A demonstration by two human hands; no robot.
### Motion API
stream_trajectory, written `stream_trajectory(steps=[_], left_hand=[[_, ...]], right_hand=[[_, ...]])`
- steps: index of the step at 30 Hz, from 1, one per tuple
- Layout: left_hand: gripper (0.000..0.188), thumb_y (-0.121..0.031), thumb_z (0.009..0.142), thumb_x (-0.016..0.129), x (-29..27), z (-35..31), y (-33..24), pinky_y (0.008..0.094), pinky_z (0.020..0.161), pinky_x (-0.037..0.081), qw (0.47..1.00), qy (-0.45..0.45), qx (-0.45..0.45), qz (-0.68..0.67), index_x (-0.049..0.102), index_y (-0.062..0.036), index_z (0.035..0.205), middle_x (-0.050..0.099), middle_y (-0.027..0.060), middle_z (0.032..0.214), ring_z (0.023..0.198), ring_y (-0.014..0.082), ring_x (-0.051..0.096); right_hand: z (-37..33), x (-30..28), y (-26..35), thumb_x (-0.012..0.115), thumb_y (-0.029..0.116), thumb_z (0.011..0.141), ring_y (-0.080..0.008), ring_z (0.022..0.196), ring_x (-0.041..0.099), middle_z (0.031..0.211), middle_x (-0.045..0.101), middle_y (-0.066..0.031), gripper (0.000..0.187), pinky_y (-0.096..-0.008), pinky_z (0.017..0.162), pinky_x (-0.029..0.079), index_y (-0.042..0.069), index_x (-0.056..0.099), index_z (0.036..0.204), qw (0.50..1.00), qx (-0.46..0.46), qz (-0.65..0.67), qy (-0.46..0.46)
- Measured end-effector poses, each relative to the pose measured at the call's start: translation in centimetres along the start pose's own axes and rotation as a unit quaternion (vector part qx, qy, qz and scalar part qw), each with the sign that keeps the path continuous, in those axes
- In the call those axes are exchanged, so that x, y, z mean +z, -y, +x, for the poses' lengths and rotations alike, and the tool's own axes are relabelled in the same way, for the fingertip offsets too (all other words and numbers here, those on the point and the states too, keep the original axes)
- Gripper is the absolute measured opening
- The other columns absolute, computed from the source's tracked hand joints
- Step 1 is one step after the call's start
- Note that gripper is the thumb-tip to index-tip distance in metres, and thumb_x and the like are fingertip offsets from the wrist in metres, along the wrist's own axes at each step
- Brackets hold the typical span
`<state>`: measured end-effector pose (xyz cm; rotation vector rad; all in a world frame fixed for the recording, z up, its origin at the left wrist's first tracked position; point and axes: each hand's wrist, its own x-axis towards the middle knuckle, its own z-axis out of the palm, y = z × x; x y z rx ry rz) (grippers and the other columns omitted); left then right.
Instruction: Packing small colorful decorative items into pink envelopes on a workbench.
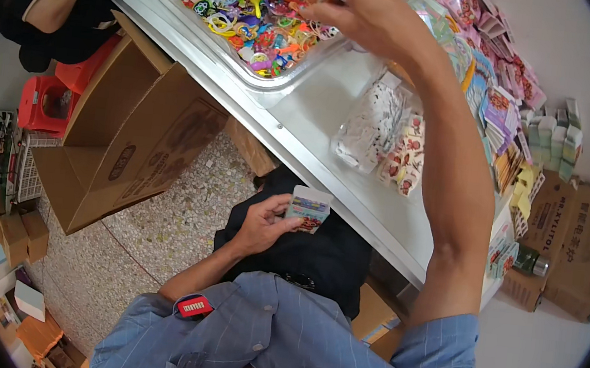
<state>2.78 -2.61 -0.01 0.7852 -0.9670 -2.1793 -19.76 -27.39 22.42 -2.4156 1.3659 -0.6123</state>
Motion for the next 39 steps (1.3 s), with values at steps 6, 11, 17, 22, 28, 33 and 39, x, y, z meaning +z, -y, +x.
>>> stream_trajectory(steps=[6,11,17,22,28,33,39], left_hand=[[0.042,0.003,0.096,0.066,0.2,-0.3,0.0,0.0302,0.097,0.055,0.999,-0.008,0.025,-0.021,0.052,0.0065,0.135,0.066,0.0159,0.126,0.115,0.0176,0.064],[0.040,0.002,0.095,0.067,0.9,-0.2,0.6,0.0286,0.096,0.055,0.999,-0.003,0.049,-0.003,0.053,0.0062,0.133,0.067,0.0146,0.124,0.112,0.0160,0.065],[0.040,-0.001,0.095,0.071,1.5,-1.0,0.6,0.0269,0.094,0.055,0.996,0.009,0.047,0.069,0.057,0.0039,0.132,0.068,0.0111,0.123,0.109,0.0132,0.065],[0.041,-0.005,0.093,0.073,1.7,-1.3,0.6,0.0267,0.091,0.055,0.994,0.009,0.040,0.099,0.061,0.0021,0.131,0.069,0.0092,0.120,0.107,0.0121,0.065],[0.041,-0.005,0.093,0.074,1.9,-1.4,0.6,0.0262,0.091,0.055,0.992,0.003,0.045,0.119,0.060,0.0027,0.131,0.068,0.0093,0.120,0.106,0.0118,0.065],[0.042,-0.005,0.093,0.074,1.7,-1.4,0.6,0.0259,0.090,0.055,0.991,0.011,0.040,0.127,0.060,0.0024,0.131,0.068,0.0093,0.120,0.105,0.0118,0.065],[0.041,-0.005,0.093,0.073,1.7,-1.4,0.6,0.0257,0.090,0.055,0.992,0.014,0.040,0.121,0.060,0.0029,0.132,0.069,0.0097,0.119,0.104,0.0120,0.066]], right_hand=[[-12.9,-1.0,6.6,0.074,0.011,0.089,-0.0109,0.080,0.062,0.086,0.066,-0.0053,0.014,-0.0285,0.070,0.048,0.001,0.069,0.096,0.964,0.176,0.201,0.005],[-21.4,4.1,10.0,0.076,0.010,0.087,-0.0184,0.072,0.065,0.083,0.068,-0.0082,0.014,-0.0308,0.066,0.049,0.003,0.070,0.097,0.964,0.201,0.175,-0.005],[-25.3,7.7,10.2,0.075,0.017,0.088,-0.0306,0.072,0.066,0.084,0.069,-0.0126,0.016,-0.0373,0.065,0.051,0.006,0.071,0.100,0.966,0.229,0.122,0.026],[-25.9,7.6,10.5,0.073,0.018,0.091,-0.0302,0.077,0.066,0.085,0.067,-0.0116,0.024,-0.0389,0.067,0.050,0.011,0.070,0.114,0.973,0.191,0.097,0.084],[-26.1,7.4,11.1,0.071,0.011,0.091,-0.0315,0.081,0.066,0.092,0.066,-0.0128,0.027,-0.0392,0.071,0.051,0.009,0.069,0.118,0.961,0.218,0.155,0.063],[-26.0,8.1,11.1,0.072,0.009,0.089,-0.0310,0.080,0.066,0.091,0.066,-0.0125,0.027,-0.0387,0.069,0.052,0.008,0.069,0.116,0.972,0.191,0.130,0.041],[-25.7,9.7,11.6,0.077,0.012,0.085,-0.0280,0.075,0.067,0.084,0.066,-0.0087,0.028,-0.0376,0.063,0.053,0.009,0.070,0.112,0.990,0.142,0.017,0.017]])
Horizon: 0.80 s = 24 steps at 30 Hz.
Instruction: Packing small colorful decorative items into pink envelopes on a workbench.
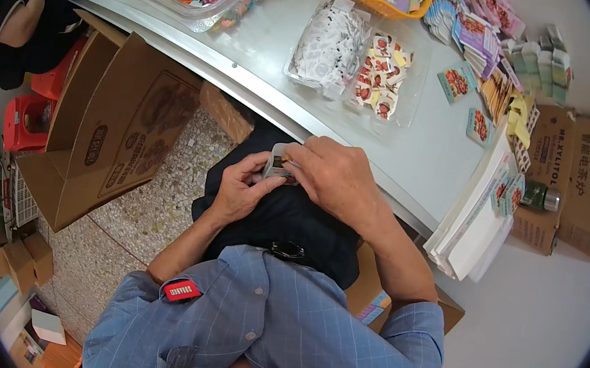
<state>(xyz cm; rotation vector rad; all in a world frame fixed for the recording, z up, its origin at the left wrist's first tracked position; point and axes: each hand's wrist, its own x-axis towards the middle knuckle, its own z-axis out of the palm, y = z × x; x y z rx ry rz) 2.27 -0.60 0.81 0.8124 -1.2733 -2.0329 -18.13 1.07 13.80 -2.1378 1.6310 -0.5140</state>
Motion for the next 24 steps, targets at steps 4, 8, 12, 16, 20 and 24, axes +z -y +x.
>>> stream_trajectory(steps=[4,8,12,16,20,24], left_hand=[[0.041,-0.005,0.094,0.072,-0.1,-0.1,0.3,0.0256,0.089,0.056,1.000,0.005,0.005,-0.006,0.059,0.0036,0.132,0.069,0.0104,0.119,0.104,0.0126,0.066],[0.041,-0.005,0.095,0.072,-0.2,0.0,0.1,0.0256,0.088,0.056,1.000,-0.004,0.013,0.002,0.059,0.0037,0.132,0.069,0.0107,0.119,0.104,0.0129,0.067],[0.040,-0.005,0.095,0.071,-0.1,0.0,0.0,0.0258,0.089,0.056,1.000,0.004,0.018,0.000,0.059,0.0042,0.132,0.069,0.0113,0.120,0.105,0.0131,0.067],[0.039,-0.005,0.095,0.071,-0.2,0.0,0.5,0.0262,0.089,0.056,1.000,0.000,0.027,-0.001,0.059,0.0041,0.132,0.069,0.0118,0.120,0.106,0.0130,0.067],[0.039,-0.005,0.095,0.071,-0.2,-0.1,0.1,0.0237,0.084,0.056,1.000,-0.014,0.024,-0.009,0.058,0.0036,0.131,0.070,0.0111,0.119,0.102,0.0109,0.066],[0.039,-0.004,0.094,0.071,-1.6,-0.5,-0.8,0.0196,0.074,0.055,0.999,0.002,-0.031,-0.008,0.058,0.0020,0.131,0.070,0.0092,0.117,0.096,0.0084,0.066]], right_hand=[[-0.4,1.2,-0.1,0.080,0.015,0.083,-0.0289,0.077,0.068,0.088,0.069,-0.0094,0.030,-0.0375,0.064,0.055,0.008,0.070,0.110,0.999,-0.008,-0.018,-0.047],[-0.5,0.7,0.0,0.079,0.012,0.083,-0.0302,0.080,0.070,0.095,0.072,-0.0113,0.029,-0.0376,0.067,0.056,0.006,0.070,0.110,0.998,0.018,0.054,-0.025],[-0.9,1.0,-0.5,0.075,0.009,0.086,-0.0314,0.081,0.069,0.096,0.071,-0.0131,0.026,-0.0386,0.069,0.056,0.004,0.070,0.111,0.996,0.001,0.080,-0.036],[-1.3,0.0,-0.2,0.074,0.003,0.087,-0.0219,0.072,0.067,0.093,0.071,-0.0104,0.025,-0.0313,0.065,0.054,0.002,0.070,0.112,0.984,0.024,0.123,-0.125],[-3.1,0.8,-1.3,0.070,0.005,0.093,-0.0121,0.068,0.061,0.091,0.070,-0.0059,0.023,-0.0253,0.060,0.051,0.000,0.068,0.116,0.944,0.185,0.230,-0.147],[-4.0,3.6,-1.4,0.064,0.011,0.099,-0.0070,0.065,0.057,0.089,0.065,-0.0048,0.027,-0.0208,0.052,0.046,0.000,0.065,0.123,0.789,0.329,0.517,-0.035]])
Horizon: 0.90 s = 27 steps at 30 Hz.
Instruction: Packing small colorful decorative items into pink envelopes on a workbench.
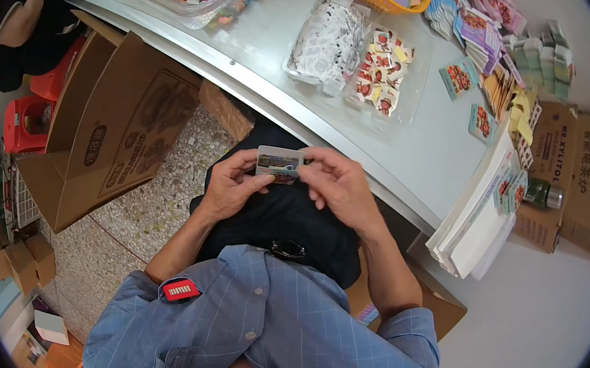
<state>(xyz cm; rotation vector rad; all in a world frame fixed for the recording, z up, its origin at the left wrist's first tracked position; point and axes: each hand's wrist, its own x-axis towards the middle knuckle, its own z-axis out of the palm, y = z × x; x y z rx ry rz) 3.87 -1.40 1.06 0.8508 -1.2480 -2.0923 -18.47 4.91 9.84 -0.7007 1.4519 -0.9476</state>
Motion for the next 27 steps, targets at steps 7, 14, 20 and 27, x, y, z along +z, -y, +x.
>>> stream_trajectory(steps=[7,14,20,27], left_hand=[[0.037,-0.003,0.094,0.070,-2.3,0.5,-1.8,0.0220,0.068,0.057,0.997,0.041,-0.070,0.003,0.059,0.0002,0.130,0.070,0.0077,0.118,0.097,0.0102,0.066],[0.030,-0.016,0.100,0.063,-2.0,0.8,-2.8,0.0287,0.068,0.063,0.981,0.014,-0.121,-0.151,0.063,-0.0001,0.125,0.070,0.0080,0.111,0.096,0.0154,0.069],[0.020,-0.023,0.098,0.065,-1.6,1.4,-3.8,0.0292,0.064,0.063,0.977,-0.039,-0.170,-0.125,0.067,-0.0047,0.108,0.069,0.0068,0.101,0.089,0.0130,0.068],[0.016,-0.016,0.095,0.067,-1.5,1.4,-4.1,0.0287,0.060,0.064,0.981,-0.055,-0.169,-0.085,0.063,-0.0039,0.106,0.067,0.0050,0.094,0.085,0.0124,0.068]], right_hand=[[2.4,0.6,-4.2,0.067,0.013,0.097,-0.0051,0.057,0.047,0.083,0.060,0.0003,0.028,-0.0209,0.049,0.040,0.002,0.064,0.123,0.904,0.139,0.375,0.152],[3.6,1.1,-4.2,0.063,0.005,0.092,-0.0049,0.057,0.046,0.075,0.059,0.0014,0.024,-0.0220,0.048,0.040,-0.001,0.069,0.115,0.963,0.086,0.254,0.028],[3.9,2.8,-4.7,0.065,0.007,0.093,-0.0062,0.060,0.049,0.075,0.061,0.0004,0.024,-0.0221,0.053,0.042,-0.002,0.073,0.114,0.972,0.044,0.231,-0.016],[4.0,3.5,-6.1,0.066,0.007,0.093,-0.0117,0.083,0.059,0.107,0.068,-0.0080,0.024,-0.0247,0.072,0.047,-0.003,0.073,0.114,0.983,-0.078,0.167,-0.017]])
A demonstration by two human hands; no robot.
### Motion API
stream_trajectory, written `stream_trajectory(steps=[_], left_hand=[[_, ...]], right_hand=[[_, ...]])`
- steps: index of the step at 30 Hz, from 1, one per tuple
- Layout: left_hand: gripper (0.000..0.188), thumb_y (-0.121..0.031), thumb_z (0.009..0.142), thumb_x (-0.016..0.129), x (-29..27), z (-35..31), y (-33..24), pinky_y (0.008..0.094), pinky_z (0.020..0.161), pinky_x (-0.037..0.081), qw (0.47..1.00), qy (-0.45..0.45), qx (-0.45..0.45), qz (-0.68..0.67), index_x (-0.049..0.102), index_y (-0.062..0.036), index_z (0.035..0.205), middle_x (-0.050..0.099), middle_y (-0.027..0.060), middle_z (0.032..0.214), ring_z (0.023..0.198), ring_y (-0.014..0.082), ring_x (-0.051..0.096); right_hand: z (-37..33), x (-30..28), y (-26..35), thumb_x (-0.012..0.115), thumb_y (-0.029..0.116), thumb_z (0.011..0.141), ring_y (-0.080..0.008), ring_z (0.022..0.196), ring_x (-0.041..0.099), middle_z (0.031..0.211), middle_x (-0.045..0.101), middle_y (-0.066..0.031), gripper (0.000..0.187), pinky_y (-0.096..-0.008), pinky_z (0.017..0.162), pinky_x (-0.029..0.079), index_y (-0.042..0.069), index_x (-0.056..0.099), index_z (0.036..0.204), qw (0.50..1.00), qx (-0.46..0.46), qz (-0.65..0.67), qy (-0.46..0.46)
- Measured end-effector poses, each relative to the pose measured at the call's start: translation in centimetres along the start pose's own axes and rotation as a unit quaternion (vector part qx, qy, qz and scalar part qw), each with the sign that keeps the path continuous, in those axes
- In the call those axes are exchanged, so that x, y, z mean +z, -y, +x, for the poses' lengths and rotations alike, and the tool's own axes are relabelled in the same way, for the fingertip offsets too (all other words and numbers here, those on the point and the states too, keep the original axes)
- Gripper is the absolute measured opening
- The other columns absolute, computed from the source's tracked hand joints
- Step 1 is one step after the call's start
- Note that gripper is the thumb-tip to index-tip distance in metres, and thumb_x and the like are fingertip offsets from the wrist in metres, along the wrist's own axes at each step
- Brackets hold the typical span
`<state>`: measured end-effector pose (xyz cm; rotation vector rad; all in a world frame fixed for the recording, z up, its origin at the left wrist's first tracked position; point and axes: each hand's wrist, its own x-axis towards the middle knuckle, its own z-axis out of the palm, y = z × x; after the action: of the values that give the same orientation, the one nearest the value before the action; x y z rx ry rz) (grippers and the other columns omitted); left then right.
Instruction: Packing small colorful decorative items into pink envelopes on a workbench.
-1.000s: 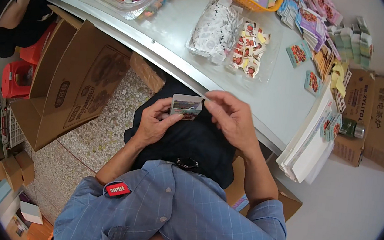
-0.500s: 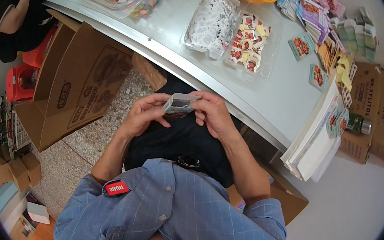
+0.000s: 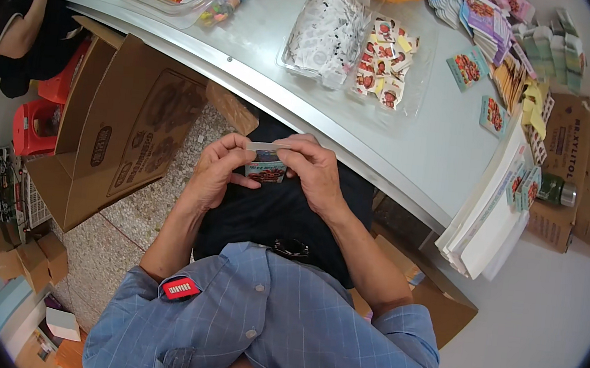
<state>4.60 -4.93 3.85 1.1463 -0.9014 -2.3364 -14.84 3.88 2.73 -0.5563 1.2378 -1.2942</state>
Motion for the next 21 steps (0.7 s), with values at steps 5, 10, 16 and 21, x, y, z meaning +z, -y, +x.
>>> stream_trajectory(steps=[5,10,16,21], left_hand=[[0.020,-0.011,0.097,0.067,0.2,0.7,-0.2,0.0246,0.057,0.062,0.994,0.007,0.100,0.033,0.068,0.0004,0.113,0.071,0.0100,0.106,0.085,0.0128,0.069],[0.022,-0.005,0.098,0.065,-1.0,1.1,0.6,0.0228,0.057,0.061,0.986,0.023,0.157,0.051,0.071,0.0014,0.118,0.070,0.0146,0.121,0.088,0.0141,0.070],[0.020,-0.004,0.097,0.067,-1.1,1.1,0.9,0.0221,0.056,0.060,0.981,0.042,0.184,0.051,0.071,0.0018,0.116,0.069,0.0158,0.122,0.088,0.0140,0.070],[0.021,-0.005,0.096,0.069,-0.3,1.2,0.6,0.0211,0.056,0.059,0.978,0.026,0.190,0.077,0.070,0.0019,0.116,0.071,0.0137,0.117,0.086,0.0122,0.070]], right_hand=[[0.2,0.1,-0.5,0.064,0.004,0.094,-0.0199,0.112,0.060,0.123,0.066,-0.0134,0.023,-0.0318,0.095,0.048,-0.003,0.073,0.113,0.997,-0.078,0.009,0.022],[0.4,-1.3,-0.5,0.070,0.003,0.092,-0.0226,0.113,0.062,0.124,0.067,-0.0153,0.022,-0.0336,0.099,0.047,0.001,0.075,0.114,0.981,-0.145,-0.080,0.099],[-0.2,-1.1,0.5,0.074,0.002,0.088,-0.0217,0.108,0.063,0.119,0.068,-0.0169,0.020,-0.0321,0.095,0.048,-0.001,0.076,0.108,0.967,-0.176,-0.161,0.088],[-0.5,-1.0,0.4,0.070,-0.003,0.088,-0.0203,0.107,0.062,0.117,0.067,-0.0148,0.021,-0.0304,0.093,0.047,0.000,0.075,0.109,0.973,-0.164,-0.145,0.074]])
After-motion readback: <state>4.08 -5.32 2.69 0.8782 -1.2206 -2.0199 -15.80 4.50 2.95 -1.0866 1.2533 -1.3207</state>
